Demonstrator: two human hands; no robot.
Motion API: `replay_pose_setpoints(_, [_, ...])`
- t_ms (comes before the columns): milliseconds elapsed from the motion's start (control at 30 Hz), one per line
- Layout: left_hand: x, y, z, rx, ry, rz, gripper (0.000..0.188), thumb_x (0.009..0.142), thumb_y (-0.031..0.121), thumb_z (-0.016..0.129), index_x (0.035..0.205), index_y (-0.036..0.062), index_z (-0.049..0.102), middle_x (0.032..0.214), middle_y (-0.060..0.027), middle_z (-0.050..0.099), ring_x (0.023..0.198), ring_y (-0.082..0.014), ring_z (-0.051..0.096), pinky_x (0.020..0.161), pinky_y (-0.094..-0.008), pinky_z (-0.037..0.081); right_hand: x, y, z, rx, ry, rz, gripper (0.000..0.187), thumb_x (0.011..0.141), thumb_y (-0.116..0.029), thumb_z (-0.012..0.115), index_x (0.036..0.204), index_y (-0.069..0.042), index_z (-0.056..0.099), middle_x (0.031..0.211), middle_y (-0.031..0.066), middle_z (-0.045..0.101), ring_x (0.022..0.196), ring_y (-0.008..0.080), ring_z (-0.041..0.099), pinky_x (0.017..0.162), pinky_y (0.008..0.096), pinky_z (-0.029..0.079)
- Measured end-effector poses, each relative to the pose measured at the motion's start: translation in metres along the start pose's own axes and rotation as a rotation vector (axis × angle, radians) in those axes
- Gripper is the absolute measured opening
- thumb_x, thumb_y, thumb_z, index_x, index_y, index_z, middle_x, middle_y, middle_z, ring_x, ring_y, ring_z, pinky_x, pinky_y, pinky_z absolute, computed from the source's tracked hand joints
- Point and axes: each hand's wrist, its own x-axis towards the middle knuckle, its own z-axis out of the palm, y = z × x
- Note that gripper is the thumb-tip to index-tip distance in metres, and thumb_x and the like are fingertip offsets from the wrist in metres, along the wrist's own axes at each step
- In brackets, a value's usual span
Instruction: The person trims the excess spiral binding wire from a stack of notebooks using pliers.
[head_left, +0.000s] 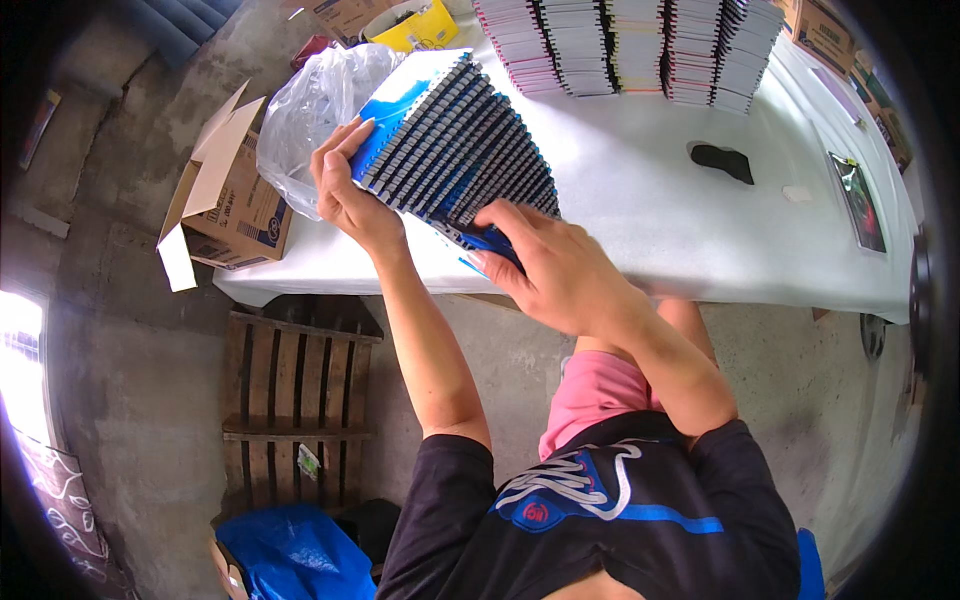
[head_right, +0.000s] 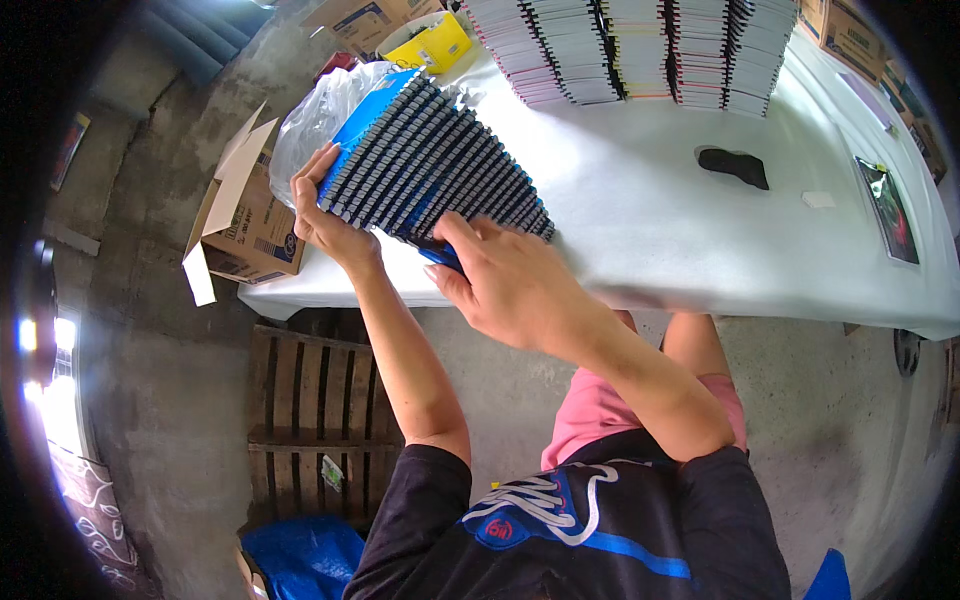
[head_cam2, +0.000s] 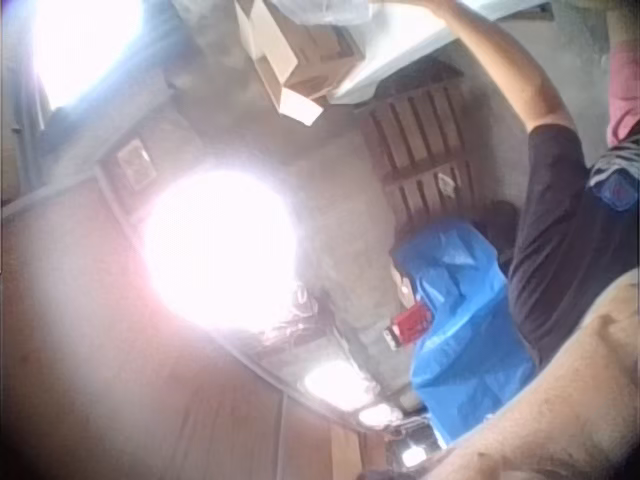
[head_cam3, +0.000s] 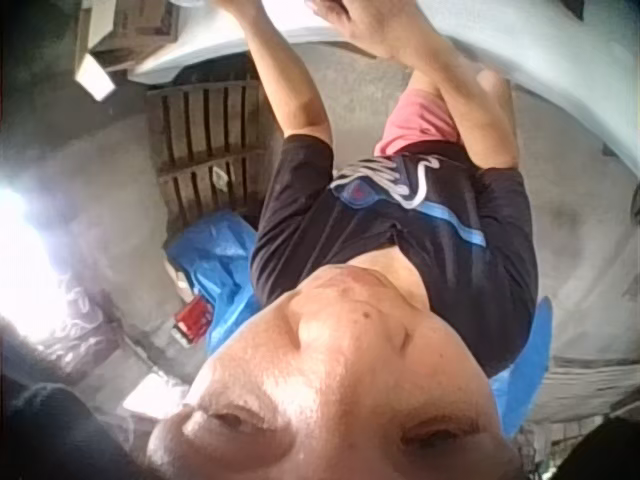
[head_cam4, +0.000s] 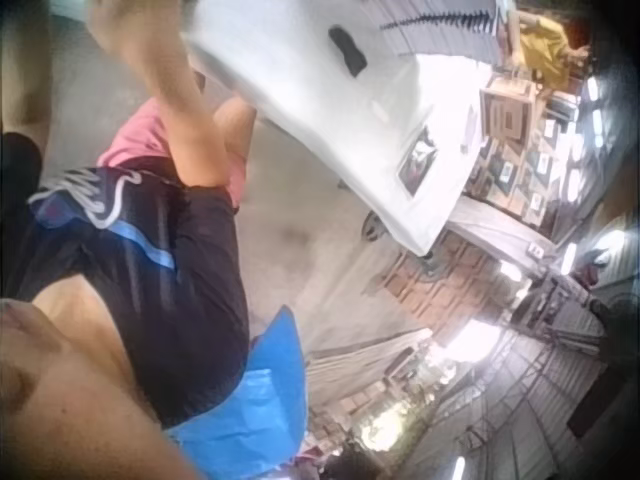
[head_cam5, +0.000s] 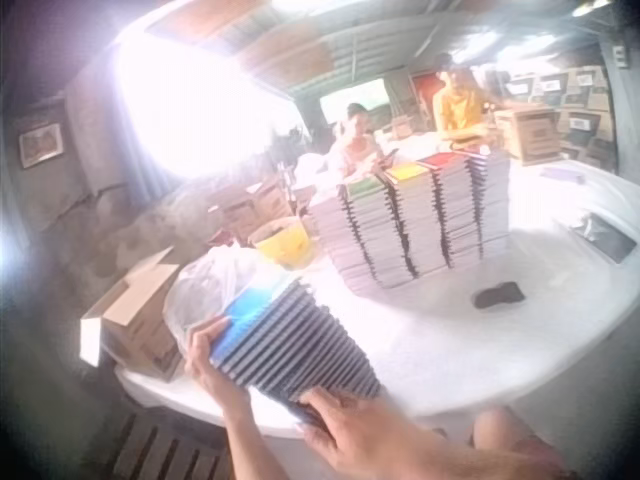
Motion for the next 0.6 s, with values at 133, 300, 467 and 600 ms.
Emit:
replay_pose_setpoints(133, [0.003,-0.002,0.001,-0.041,-0.010,-0.023,0.050,0.097,0.028,0.032,0.088,-0.0027,0.070,0.098,-0.0134,0.063,0.099,-0.0225,0.056,0.094,-0.0378,0.039,-0.015,0.019,0.005,-0.428,0.309,-0.239,0.038,0.078,-0.028,0.066,0.111,-0.013,0.054,0.103,0.0089,0.052,0.095,0.0269,0.053,0.085,0.0418,0.034])
replay_pose_setpoints(300, [0.003,-0.005,0.000,-0.084,-0.001,-0.076,0.050,0.097,0.026,0.031,0.088,-0.0028,0.070,0.097,-0.0134,0.062,0.097,-0.0216,0.056,0.093,-0.0375,0.040,-0.012,0.027,0.014,-0.384,0.356,-0.277,0.036,0.080,-0.029,0.065,0.110,-0.013,0.055,0.103,0.0096,0.052,0.094,0.0268,0.053,0.085,0.0429,0.034])
replay_pose_setpoints(467, [0.002,-0.004,-0.001,-0.085,-0.013,-0.074,0.050,0.097,0.027,0.031,0.089,-0.0033,0.070,0.096,-0.0130,0.062,0.096,-0.0216,0.057,0.093,-0.0367,0.041,-0.012,0.031,0.022,-0.298,0.262,-0.222,0.028,0.083,-0.029,0.062,0.105,-0.013,0.055,0.096,0.0086,0.055,0.084,0.0257,0.057,0.073,0.0403,0.040])
replay_pose_setpoints(600, [0.001,-0.004,0.000,-0.102,-0.009,-0.085,0.050,0.097,0.026,0.031,0.089,-0.0036,0.070,0.096,-0.0130,0.062,0.095,-0.0209,0.057,0.091,-0.0356,0.042,-0.010,0.027,0.018,0.356,-0.036,0.059,0.018,0.088,-0.025,0.058,0.097,-0.010,0.054,0.087,0.0117,0.060,0.078,0.0287,0.061,0.066,0.0396,0.044])
